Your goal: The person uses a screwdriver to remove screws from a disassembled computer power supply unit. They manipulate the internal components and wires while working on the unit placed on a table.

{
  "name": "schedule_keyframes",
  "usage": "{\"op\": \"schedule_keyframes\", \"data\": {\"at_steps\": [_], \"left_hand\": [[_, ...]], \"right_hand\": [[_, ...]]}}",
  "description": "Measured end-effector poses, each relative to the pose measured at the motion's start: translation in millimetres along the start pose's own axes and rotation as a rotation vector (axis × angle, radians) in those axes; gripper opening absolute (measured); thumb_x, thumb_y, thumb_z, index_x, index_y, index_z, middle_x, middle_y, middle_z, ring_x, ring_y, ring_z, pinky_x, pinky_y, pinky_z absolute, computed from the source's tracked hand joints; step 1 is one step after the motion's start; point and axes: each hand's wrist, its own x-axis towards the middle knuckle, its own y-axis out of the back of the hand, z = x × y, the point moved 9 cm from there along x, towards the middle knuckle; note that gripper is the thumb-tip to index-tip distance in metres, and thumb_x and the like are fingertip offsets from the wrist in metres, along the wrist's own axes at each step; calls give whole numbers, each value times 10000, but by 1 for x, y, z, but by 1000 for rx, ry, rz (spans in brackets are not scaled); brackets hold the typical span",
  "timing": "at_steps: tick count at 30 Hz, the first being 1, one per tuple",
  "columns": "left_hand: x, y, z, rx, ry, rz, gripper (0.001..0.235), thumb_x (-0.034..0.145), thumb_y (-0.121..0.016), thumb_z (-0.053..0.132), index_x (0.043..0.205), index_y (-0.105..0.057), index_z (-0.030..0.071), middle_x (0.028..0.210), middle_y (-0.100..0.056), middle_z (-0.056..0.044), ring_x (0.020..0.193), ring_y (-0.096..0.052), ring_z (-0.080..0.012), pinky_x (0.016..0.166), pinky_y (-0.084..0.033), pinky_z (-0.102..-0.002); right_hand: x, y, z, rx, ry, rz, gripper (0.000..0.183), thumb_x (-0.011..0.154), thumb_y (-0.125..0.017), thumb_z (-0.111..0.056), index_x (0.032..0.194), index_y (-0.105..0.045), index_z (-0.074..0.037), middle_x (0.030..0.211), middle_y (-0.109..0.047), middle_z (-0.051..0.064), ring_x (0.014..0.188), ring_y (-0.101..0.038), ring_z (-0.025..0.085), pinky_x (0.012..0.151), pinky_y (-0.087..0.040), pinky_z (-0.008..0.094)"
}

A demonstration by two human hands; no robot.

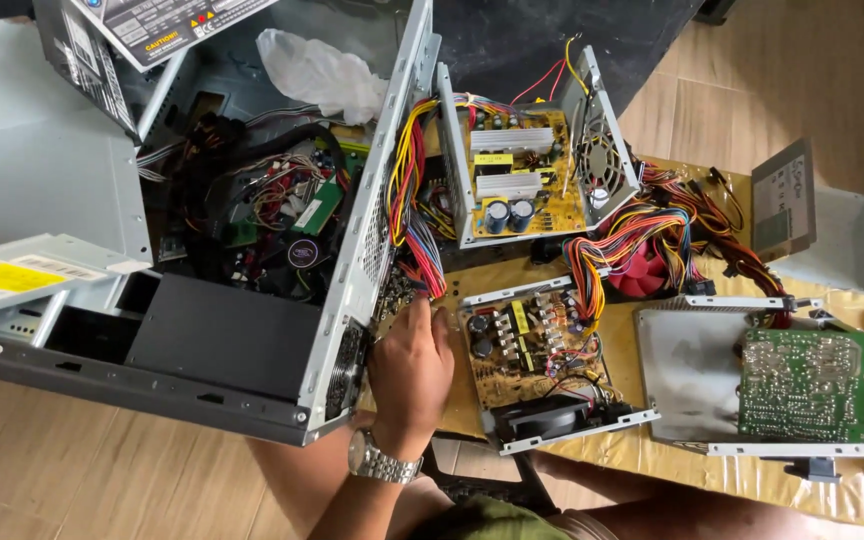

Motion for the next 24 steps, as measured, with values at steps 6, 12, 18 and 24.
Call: {"op": "schedule_keyframes", "data": {"at_steps": [6, 12, 18, 24], "left_hand": [[2, -9, 1, 78, -7, 2, 218, 960, -692, 48, 1149, -646, -52, 867, -713, -129, 562, -616, -160, 436, -506, -272], [-1, -11, 4, 64, -55, -77, 116, 872, -652, -103, 920, -633, 1, 848, -654, -123, 498, -496, -118, 388, -401, -239], [-7, 17, 15, 0, -48, -31, 304, 1028, -606, 136, 1257, -616, -64, 910, -669, -103, 681, -638, -171, 526, -528, -258], [-29, 49, 17, -74, -66, 46, 238, 1036, -597, 159, 1200, -639, -9, 935, -696, -90, 749, -703, -203, 579, -556, -292]], "right_hand": [[-25, -64, -103, -42, -7, -74, 155, 707, -818, -299, 852, -839, -251, 1251, -733, -105, 971, -745, 46, 942, -554, 280], [-30, -87, -224, -58, 348, 120, 652, 769, -842, -328, 1352, -550, -338, 1336, -716, -101, 650, -758, 50, 562, -607, 290], [-20, -96, -222, -93, 399, 222, 477, 826, -818, -300, 1264, -674, -179, 1211, -739, 37, 966, -755, 173, 647, -601, 306], [-26, -90, -255, -288, 723, 305, 182, 892, -826, -215, 1060, -764, -180, 1170, -729, 67, 966, -762, 281, 662, -601, 367]]}}
